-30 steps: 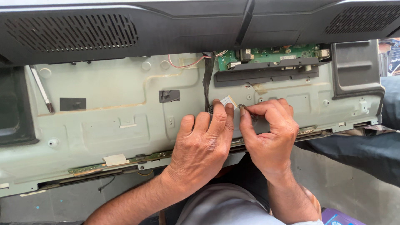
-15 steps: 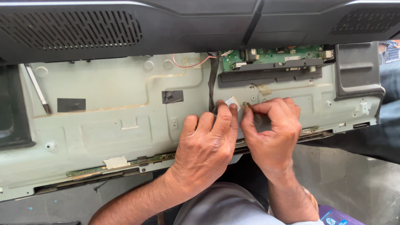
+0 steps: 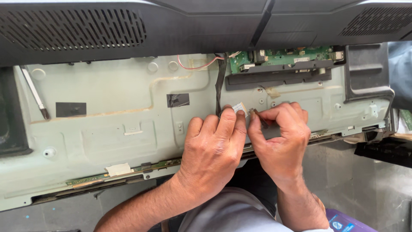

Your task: The person scrapes a small white component with a razor blade, then uses a black plastic tool to pry and adjust a ribbon cable connector on the back of a disassembled television. The person works on the component and connector throughout the clip.

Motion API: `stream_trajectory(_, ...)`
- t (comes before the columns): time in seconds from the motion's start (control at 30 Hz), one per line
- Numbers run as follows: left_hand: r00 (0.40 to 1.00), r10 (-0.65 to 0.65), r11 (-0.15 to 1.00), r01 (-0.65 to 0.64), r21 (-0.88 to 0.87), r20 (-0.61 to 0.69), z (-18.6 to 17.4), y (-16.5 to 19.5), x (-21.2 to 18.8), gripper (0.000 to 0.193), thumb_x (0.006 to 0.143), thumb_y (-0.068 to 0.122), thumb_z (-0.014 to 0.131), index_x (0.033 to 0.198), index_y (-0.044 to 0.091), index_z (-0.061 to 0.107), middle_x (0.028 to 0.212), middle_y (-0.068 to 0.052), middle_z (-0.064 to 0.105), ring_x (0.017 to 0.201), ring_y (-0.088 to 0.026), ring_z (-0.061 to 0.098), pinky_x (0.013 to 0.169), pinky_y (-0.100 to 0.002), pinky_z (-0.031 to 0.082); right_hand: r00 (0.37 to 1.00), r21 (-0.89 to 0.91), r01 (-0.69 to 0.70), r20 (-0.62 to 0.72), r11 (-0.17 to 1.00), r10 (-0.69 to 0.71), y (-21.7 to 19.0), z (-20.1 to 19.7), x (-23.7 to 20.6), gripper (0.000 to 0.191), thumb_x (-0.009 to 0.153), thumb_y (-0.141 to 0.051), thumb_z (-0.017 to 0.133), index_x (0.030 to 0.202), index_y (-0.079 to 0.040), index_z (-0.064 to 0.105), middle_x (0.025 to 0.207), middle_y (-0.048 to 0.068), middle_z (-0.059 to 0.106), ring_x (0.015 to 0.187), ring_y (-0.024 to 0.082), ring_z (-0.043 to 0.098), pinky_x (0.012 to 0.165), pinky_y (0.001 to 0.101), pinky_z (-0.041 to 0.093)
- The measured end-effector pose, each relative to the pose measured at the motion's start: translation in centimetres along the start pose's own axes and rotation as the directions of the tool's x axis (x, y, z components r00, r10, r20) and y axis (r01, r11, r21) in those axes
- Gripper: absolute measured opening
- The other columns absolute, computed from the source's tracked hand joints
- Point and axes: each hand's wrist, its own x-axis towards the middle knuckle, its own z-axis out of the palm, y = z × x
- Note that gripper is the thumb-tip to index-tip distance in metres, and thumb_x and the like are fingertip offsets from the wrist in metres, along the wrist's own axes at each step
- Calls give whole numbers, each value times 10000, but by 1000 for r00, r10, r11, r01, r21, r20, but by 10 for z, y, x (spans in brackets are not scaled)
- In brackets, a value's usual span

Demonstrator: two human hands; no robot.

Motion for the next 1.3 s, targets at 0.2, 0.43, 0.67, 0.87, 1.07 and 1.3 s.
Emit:
stream_trajectory(0.2, 999, -29, 999, 29, -28, -20, 1, 1, 0, 451, 851, 107, 637, 1271, -57, 659, 1083, -109, 558, 801, -217, 531, 735, -372, 395, 1000, 1, -8, 12, 1000, 8, 0, -1, -2, 171, 827, 1, 807, 860, -49, 647, 802, 59, 620, 806, 253, 566, 801, 369, 415)
stream_trajectory(0.43, 999, -35, 999, 35, -32, -20, 1, 1, 1, 460, 846, 99, 638, 1278, -59, 655, 1080, -102, 556, 796, -207, 535, 730, -369, 396, 1000, -9, 7, 11, 1000, -7, 2, 1, -1, 186, 826, -7, 815, 853, -51, 637, 802, 58, 614, 808, 253, 567, 805, 376, 406)
stream_trajectory(0.67, 999, -41, 996, 39, -76, -23, 2, 0, 1, 424, 837, 99, 644, 1236, -44, 662, 1068, -104, 554, 806, -217, 545, 732, -377, 394, 1000, 19, -10, 3, 1000, 10, 1, 1, -3, 180, 832, -2, 808, 849, -54, 636, 789, 52, 606, 782, 243, 561, 792, 371, 403)
stream_trajectory(0.87, 999, -40, 996, 39, -82, -18, 2, 0, 0, 428, 831, 92, 643, 1235, -46, 663, 1072, -106, 561, 804, -215, 547, 731, -378, 395, 1000, -14, 7, -3, 1000, -7, 3, 1, 0, 191, 849, -1, 812, 860, -54, 629, 808, 56, 605, 807, 242, 565, 813, 369, 404)
stream_trajectory(1.07, 998, -48, 996, 44, -77, -40, 4, 0, -1, 423, 839, 94, 645, 1240, -40, 666, 1111, -113, 573, 818, -215, 553, 741, -380, 396, 1000, -20, 14, -8, 1000, -14, 3, 1, -1, 191, 849, -3, 817, 869, -55, 635, 809, 50, 610, 809, 240, 560, 821, 369, 399)
stream_trajectory(1.3, 998, -40, 998, 37, -54, -43, 6, 0, -1, 422, 835, 95, 646, 1234, -38, 673, 1113, -112, 577, 804, -205, 547, 728, -376, 389, 1000, 5, 21, -1, 1000, -21, 3, 2, 0, 185, 842, -1, 808, 868, -56, 633, 807, 46, 605, 806, 233, 557, 813, 367, 392)
